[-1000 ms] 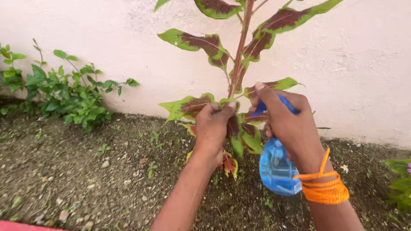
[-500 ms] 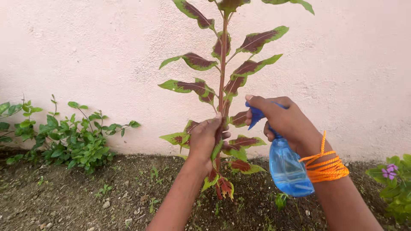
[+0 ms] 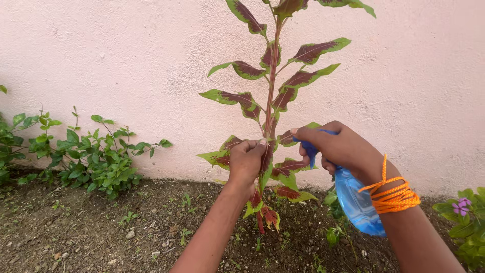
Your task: The person uses a spray bottle to spray a plant and picks at its leaves and stem by hand.
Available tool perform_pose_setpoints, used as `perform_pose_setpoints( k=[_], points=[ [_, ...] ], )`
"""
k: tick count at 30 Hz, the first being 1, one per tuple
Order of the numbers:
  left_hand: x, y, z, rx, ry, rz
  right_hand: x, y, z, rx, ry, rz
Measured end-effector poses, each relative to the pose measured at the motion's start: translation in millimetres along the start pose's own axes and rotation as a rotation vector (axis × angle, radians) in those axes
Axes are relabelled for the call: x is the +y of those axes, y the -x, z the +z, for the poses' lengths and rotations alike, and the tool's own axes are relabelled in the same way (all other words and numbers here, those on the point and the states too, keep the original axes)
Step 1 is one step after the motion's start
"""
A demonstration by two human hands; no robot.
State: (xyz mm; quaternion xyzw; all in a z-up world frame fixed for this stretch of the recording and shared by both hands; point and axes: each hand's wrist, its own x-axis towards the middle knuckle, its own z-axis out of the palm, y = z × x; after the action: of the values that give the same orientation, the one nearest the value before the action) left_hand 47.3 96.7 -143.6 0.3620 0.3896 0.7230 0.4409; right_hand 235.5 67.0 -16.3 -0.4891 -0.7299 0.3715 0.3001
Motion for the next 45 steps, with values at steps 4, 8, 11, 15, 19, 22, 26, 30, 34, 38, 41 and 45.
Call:
perform_pose_setpoints(
  k=[4, 8, 11, 15, 19, 22, 26, 30, 34, 38, 41, 45],
  points=[
    [13.2, 4.3, 1.2, -0.033, 0.060, -0.068, -2.5, -1.5, -0.3, 0.030, -0.014, 0.025],
    [24.2, 7.6, -3.6, -0.170, 0.186, -0.141, -1.0, -5.7, -0.1, -0.017, -0.038, 0.012],
    [29.4, 9.6, -5.7, -0.190, 0.158, -0.184, -1.2, -7.6, 1.8, -0.038, 0.023, 0.010],
    [36.1, 18.4, -6.4, -0.152, 0.033, -0.182, -5.7, -2.7, 1.6, -0.010, -0.006, -0.004],
    [44.6, 23.1, -2.9, -0.160, -0.075, -0.074, -8.8, -0.7, 0.5, -0.033, -0.013, 0.008],
    [53.3, 22.8, -5.2, -0.154, -0.163, 0.015, -8.6, 0.3, 0.5, -0.025, 0.017, 0.004],
    [62.9, 23.3, -9.5, -0.139, -0.243, 0.042, -11.8, 5.3, -1.3, -0.082, 0.041, 0.013],
    [69.3, 23.5, -10.5, -0.177, -0.254, 0.007, -13.7, 5.5, 0.4, -0.109, -0.005, -0.009],
    [69.3, 23.7, -12.2, -0.180, -0.260, 0.022, -14.2, 6.7, 1.9, -0.113, 0.038, 0.001],
    [67.2, 24.5, -15.5, -0.159, -0.367, 0.008, -18.1, 10.1, 2.0, -0.120, 0.022, -0.016],
    [62.0, 23.7, -14.8, -0.122, -0.484, 0.061, -20.7, 12.9, 2.4, -0.175, 0.024, -0.045],
    [59.2, 25.1, -13.9, -0.126, -0.485, 0.108, -23.2, 14.1, 7.7, -0.160, 0.086, -0.037]
  ],
)
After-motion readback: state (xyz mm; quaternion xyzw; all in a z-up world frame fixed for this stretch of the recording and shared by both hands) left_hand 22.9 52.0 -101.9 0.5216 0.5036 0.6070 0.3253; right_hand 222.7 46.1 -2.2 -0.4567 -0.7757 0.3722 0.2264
